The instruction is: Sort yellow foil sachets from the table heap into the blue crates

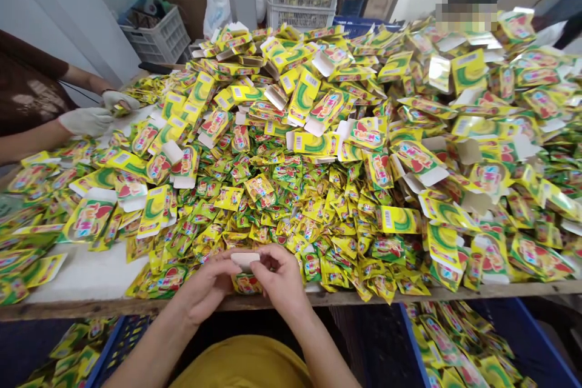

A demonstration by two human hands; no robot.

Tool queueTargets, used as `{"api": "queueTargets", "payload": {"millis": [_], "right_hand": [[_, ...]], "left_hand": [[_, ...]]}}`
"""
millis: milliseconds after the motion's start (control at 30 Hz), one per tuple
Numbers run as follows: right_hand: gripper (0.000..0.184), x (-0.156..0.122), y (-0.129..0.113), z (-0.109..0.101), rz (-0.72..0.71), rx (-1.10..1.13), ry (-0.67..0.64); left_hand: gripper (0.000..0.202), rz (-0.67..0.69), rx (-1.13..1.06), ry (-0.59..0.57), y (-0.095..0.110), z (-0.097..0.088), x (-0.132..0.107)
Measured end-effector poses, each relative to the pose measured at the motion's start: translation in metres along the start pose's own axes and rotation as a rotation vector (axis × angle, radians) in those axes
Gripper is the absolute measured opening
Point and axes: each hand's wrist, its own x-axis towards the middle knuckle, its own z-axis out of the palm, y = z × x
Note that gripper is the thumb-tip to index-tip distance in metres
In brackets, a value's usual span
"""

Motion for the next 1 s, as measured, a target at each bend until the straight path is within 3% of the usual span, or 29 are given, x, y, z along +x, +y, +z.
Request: {"api": "queueTargets", "payload": {"millis": [133,267,433,633,800,1000], "right_hand": [[0.023,0.007,-0.008,0.001,-0.117,-0.085,0.014],[0.023,0.011,-0.006,0.001,-0.02,-0.027,0.041],[0.022,0.012,0.0,0.004,-0.019,-0.047,0.098],[0.006,0.01,0.003,0.001,-0.288,-0.192,0.067],[0.009,-0.001,0.005,-0.002,-0.378,-0.248,0.072],[0.009,-0.01,-0.001,-0.009,-0.416,-0.336,0.084]], "left_hand": [[0.027,0.147,0.142,0.139,-0.001,-0.008,-0.002],[0.022,0.303,0.402,0.278,-0.009,-0.01,-0.001],[0.017,0.449,0.568,0.253,-0.01,-0.01,0.005],[0.004,0.74,0.758,0.158,-0.012,-0.018,0.002],[0.016,0.777,0.806,0.11,-0.016,-0.021,-0.004],[0.028,0.657,0.823,0.124,-0.02,-0.017,-0.01]]}}
